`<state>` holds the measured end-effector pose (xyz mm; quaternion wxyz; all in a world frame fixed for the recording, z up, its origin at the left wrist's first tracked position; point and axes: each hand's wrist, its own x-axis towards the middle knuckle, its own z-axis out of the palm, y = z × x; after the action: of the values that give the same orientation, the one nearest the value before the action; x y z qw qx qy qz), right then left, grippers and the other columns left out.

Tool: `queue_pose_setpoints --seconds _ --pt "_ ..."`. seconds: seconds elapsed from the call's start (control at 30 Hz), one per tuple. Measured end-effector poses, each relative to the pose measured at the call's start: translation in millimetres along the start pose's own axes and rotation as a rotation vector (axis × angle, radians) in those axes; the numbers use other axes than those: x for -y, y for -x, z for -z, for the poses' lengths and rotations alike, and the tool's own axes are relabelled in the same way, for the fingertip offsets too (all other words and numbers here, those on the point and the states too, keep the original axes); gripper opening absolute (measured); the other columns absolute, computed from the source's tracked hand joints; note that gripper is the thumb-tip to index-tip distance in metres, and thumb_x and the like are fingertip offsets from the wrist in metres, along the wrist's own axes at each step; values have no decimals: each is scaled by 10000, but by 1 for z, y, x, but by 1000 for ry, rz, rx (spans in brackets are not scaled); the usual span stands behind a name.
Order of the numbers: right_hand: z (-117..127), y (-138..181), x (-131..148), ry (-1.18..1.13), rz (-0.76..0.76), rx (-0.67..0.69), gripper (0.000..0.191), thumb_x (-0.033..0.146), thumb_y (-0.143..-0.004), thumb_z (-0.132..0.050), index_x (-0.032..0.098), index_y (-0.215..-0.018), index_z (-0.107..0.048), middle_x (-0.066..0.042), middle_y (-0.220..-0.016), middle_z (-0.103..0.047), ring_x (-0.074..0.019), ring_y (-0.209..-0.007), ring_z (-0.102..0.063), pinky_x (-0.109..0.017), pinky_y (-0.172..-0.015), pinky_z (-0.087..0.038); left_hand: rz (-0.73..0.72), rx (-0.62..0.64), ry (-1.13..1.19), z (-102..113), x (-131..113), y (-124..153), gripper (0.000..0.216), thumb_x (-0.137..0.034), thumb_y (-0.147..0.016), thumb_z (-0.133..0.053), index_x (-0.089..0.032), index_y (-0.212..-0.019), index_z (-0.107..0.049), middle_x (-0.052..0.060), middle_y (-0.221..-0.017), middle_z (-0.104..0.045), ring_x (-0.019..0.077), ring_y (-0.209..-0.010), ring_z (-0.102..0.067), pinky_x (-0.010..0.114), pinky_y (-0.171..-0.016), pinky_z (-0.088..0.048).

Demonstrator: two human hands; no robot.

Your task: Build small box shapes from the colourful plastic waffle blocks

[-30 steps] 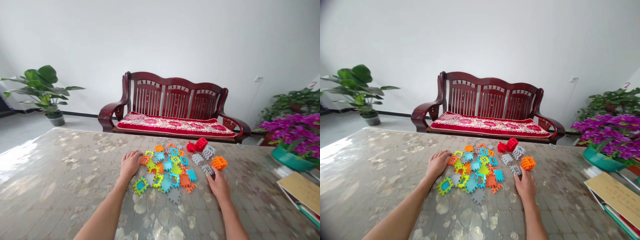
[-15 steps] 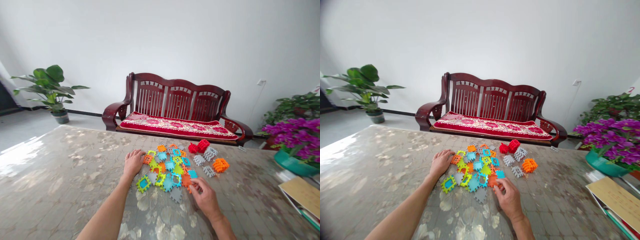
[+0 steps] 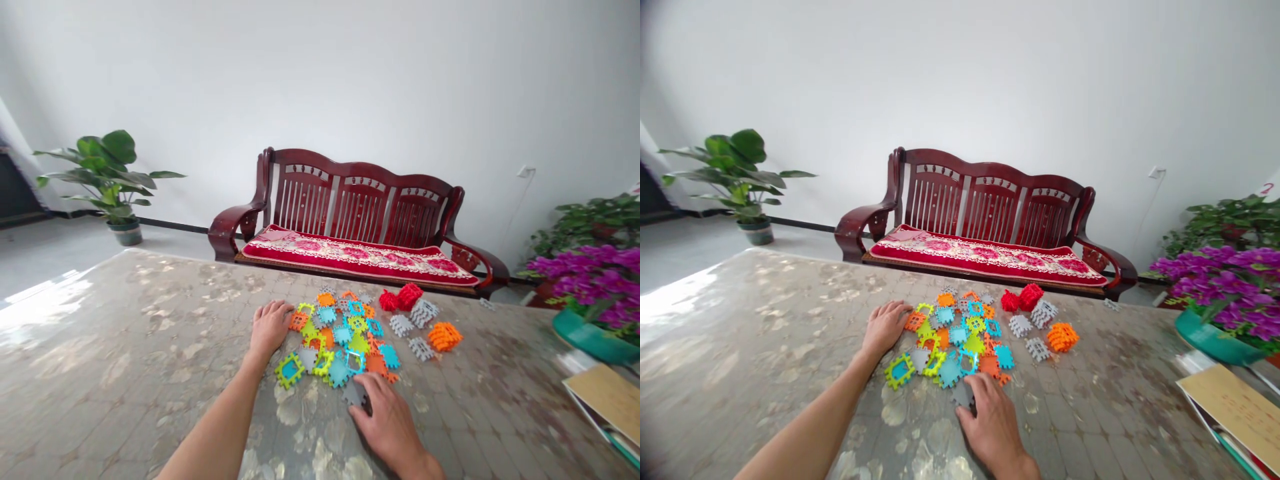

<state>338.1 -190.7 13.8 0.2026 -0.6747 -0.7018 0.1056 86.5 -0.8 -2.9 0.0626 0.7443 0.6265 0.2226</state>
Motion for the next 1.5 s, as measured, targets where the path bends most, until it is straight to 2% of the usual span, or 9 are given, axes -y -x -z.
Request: queue_pose_setpoints --seconds 0.23,0.43,0.53,0.7,0.87,1.07,1.17,1.3,1.5 --pt "4 2 -6 -28 11 34 537 186 -739 -572 259 -1271 -584 -44 -1242 -654 -211 -1106 -627 -323 -960 -481 9 9 2 1 0 0 338 -331 -917 -416 -323 -1139 -670 8 -1360 -605 231 -1319 -451 438 -1100 -267" --pt "6 -4 -15 -35 59 -70 580 201 -749 -593 288 -1321 -549 -39 -1236 -665 -226 -1083 -643 -346 -931 -504 4 5 6 -1 1 0 340 -319 -911 -426 -320 -1149 -669 17 -1355 -607 231 -1316 -454 437 -1099 -270" --pt "12 -13 -15 -28 93 -86 495 235 -773 -611 291 -1264 -591 -35 -1228 -664 -230 -1085 -635 -357 -934 -497 3 1 2 -1 1 0 341 -311 -912 -428 -316 -1155 -667 21 -1360 -603 230 -1314 -453 435 -1102 -266" --pt "26 -51 -19 -20 95 -173 262 269 -861 -543 261 -1083 -681 -47 -1117 -699 -226 -1071 -622 -363 -944 -471 -1 2 -14 -1 0 0 341 -325 -922 -417 -314 -1152 -668 26 -1354 -604 234 -1307 -458 442 -1096 -273" --pt "22 -112 -22 53 69 -216 319 234 -853 -513 220 -1126 -676 -63 -1120 -705 -234 -1079 -604 -385 -966 -448 0 -6 -7 -3 1 -1 334 -316 -915 -433 -321 -1157 -664 25 -1357 -601 233 -1312 -450 446 -1102 -262" --pt "0 -168 -13 198 91 -126 501 197 -809 -562 185 -1310 -561 -92 -1381 -566 -261 -1264 -484 -411 -1077 -338 -4 -16 -6 -6 3 0 333 -303 -913 -437 -327 -1153 -666 10 -1345 -611 231 -1308 -454 429 -1101 -267" --pt "-9 -183 -8 263 78 -72 559 197 -789 -583 188 -1344 -522 -107 -1438 -509 -289 -1341 -399 -442 -1094 -298 -5 -22 -3 -4 2 0 329 -300 -912 -440 -328 -1147 -669 14 -1338 -615 224 -1302 -462 423 -1095 -277" --pt "-16 -193 -5 299 72 -47 555 161 -782 -569 198 -1335 -531 -124 -1354 -582 -293 -1323 -416 -457 -1084 -290 -13 -26 1 -3 1 0 317 -301 -910 -449 -328 -1133 -672 13 -1333 -617 220 -1297 -467 421 -1096 -278" --pt "-17 -190 -5 280 118 -71 349 156 -869 -473 253 -1137 -675 -67 -1188 -683 -242 -1198 -519 -406 -1060 -324 -6 -35 12 -4 1 1 315 -301 -910 -453 -326 -1135 -672 16 -1334 -618 222 -1295 -468 425 -1098 -275"
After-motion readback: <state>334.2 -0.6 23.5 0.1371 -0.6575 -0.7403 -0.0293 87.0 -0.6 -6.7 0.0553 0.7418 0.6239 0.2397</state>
